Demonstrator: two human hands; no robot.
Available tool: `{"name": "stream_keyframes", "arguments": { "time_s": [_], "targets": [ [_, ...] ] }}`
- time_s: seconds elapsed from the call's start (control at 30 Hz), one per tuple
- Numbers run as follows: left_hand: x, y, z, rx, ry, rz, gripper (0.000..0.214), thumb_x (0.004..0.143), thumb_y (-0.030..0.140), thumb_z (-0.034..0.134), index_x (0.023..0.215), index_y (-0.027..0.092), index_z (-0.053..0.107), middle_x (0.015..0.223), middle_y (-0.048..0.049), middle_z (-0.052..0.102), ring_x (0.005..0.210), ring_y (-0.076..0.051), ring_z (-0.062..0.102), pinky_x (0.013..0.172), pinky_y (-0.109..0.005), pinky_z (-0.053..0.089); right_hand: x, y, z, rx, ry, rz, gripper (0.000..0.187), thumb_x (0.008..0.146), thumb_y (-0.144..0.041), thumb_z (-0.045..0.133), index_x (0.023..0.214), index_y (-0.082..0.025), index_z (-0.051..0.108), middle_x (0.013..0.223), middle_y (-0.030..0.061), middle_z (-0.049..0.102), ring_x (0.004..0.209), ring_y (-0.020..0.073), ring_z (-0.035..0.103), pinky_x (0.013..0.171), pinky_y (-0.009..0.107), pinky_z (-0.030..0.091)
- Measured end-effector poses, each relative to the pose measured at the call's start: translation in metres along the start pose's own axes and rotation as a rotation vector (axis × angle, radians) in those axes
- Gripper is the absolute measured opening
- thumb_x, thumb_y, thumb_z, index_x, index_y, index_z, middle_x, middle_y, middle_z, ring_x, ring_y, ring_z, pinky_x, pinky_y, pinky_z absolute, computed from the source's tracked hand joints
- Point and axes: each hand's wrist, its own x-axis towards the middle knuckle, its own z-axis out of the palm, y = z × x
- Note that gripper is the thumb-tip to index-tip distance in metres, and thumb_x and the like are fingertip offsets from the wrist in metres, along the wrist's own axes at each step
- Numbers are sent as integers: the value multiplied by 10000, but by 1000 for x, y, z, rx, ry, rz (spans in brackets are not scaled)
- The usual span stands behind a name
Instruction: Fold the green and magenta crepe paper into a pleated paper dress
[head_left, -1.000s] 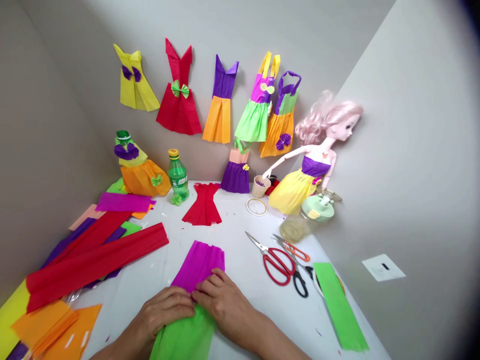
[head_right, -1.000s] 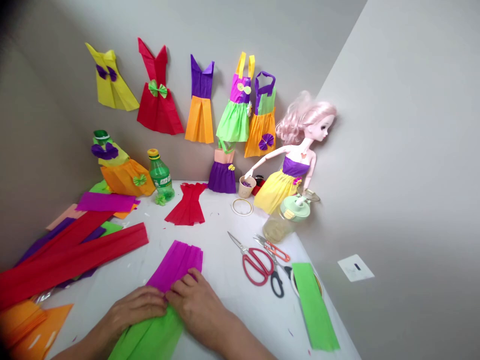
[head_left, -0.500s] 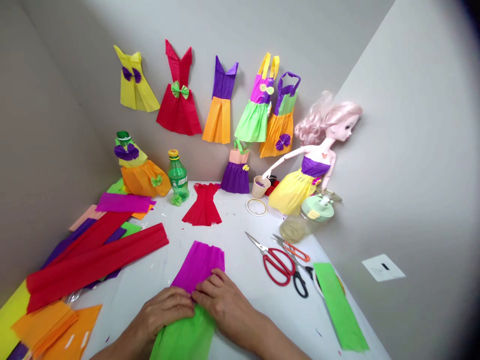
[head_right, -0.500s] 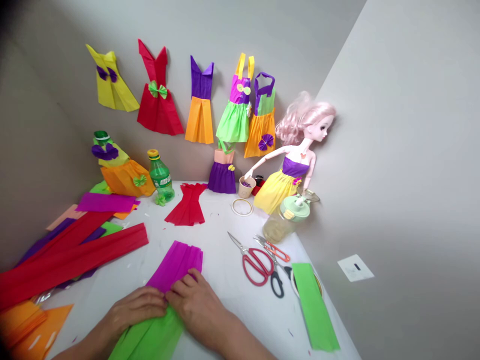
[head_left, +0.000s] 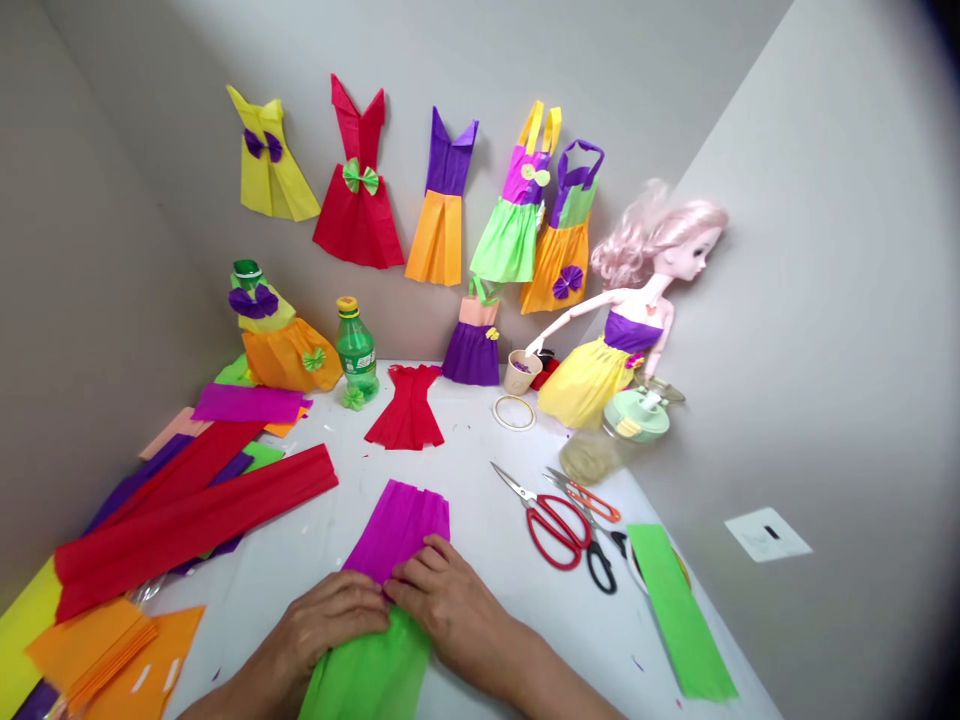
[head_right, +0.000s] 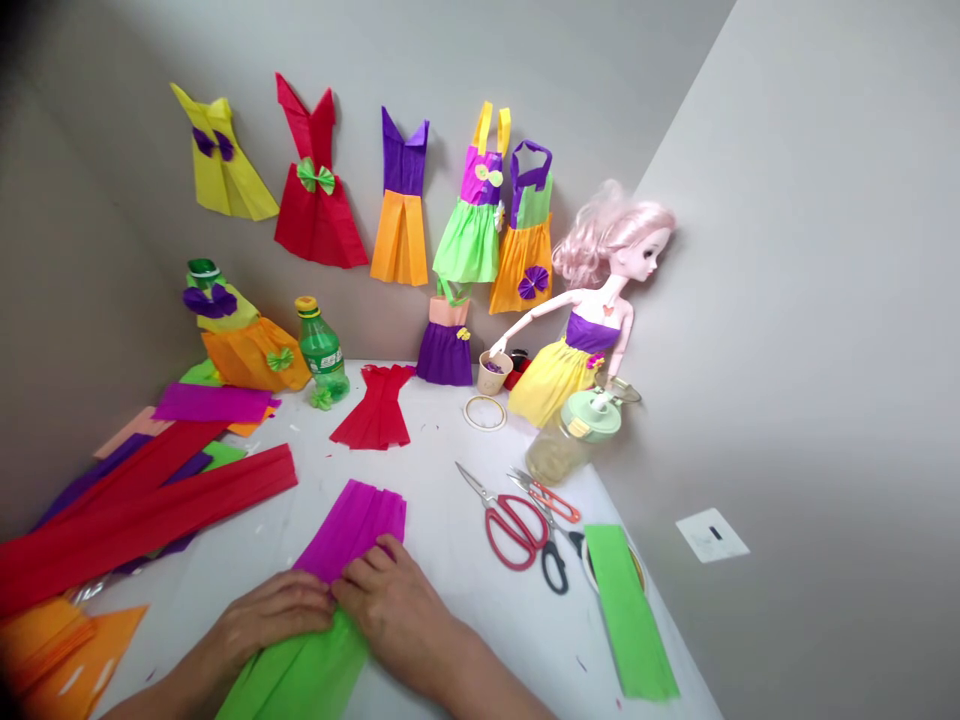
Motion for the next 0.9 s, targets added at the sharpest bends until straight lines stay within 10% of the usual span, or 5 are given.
{"name": "stream_keyframes", "arguments": {
  "time_s": [0.9],
  "targets": [
    [-1,2,1,-5,14,2,258,1050,329,490,1034,222,724,974,-64,744,1023,-176,658,933,-231,519,-1,1,3,34,13,-6,232,1035,-159,472,1228,-193,595,1111,62,671,1029,208,545,1125,403,311]
  ]
}}
